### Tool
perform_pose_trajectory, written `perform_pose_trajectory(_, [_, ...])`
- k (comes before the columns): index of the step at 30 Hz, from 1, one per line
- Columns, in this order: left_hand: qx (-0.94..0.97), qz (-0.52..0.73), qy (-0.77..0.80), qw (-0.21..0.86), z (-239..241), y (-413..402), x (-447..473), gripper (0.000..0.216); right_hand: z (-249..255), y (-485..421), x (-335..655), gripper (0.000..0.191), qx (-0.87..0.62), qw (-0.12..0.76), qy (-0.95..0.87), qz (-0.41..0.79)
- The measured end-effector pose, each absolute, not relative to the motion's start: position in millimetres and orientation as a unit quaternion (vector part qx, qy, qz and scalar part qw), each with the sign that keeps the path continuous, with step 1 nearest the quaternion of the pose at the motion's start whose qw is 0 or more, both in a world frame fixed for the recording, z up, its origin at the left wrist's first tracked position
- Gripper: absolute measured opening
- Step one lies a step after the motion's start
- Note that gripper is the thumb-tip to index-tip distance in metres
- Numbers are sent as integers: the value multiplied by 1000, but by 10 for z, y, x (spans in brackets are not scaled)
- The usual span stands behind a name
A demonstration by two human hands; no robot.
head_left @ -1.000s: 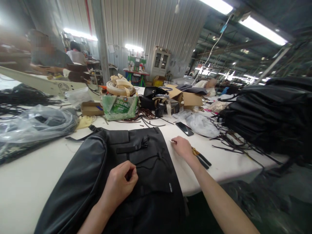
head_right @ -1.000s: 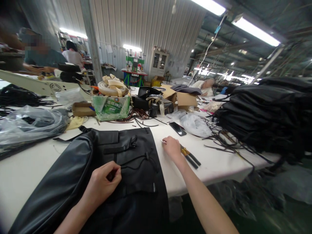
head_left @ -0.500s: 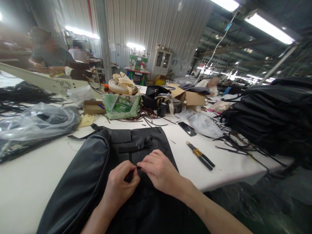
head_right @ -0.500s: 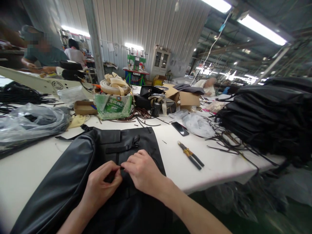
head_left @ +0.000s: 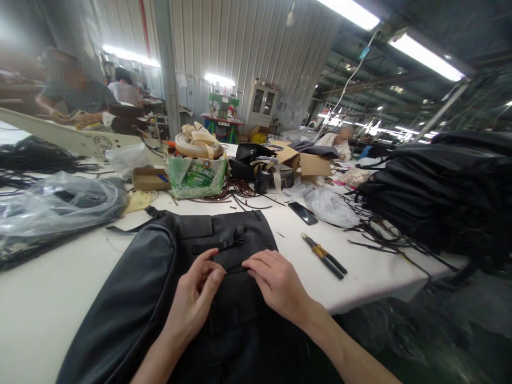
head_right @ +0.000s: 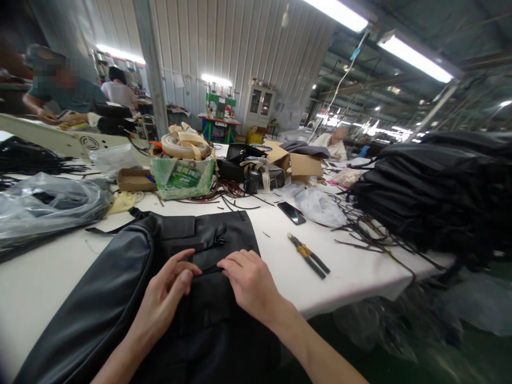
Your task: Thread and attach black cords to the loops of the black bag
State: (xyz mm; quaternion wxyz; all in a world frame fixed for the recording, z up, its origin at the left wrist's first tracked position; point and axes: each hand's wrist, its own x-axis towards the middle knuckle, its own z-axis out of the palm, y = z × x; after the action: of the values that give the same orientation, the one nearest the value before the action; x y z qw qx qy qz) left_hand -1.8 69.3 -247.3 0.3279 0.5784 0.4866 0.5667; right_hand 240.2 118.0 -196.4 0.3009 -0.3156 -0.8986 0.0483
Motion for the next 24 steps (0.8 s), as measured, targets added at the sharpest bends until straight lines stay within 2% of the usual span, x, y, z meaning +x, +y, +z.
perform_pose_trajectory(4, [642, 536, 481, 263, -2515, 708, 17, 18, -2019, 1142, 2392, 22, -314, 298, -900, 45])
perform_pose_trajectory(11, [622, 545, 487, 279, -2575, 715, 6, 24, -2166, 1138, 2393, 19, -325, 303, -893, 74])
perform_pose_trajectory(21, [589, 542, 517, 304, -2586, 712, -73, 38, -2244, 1116, 2338, 18, -345, 270, -899, 3])
perform_pose_trajectory(24, [572, 532, 546, 303, -2531, 734, -64, 47, -2228, 1088, 2325, 19, -351, 286, -892, 22])
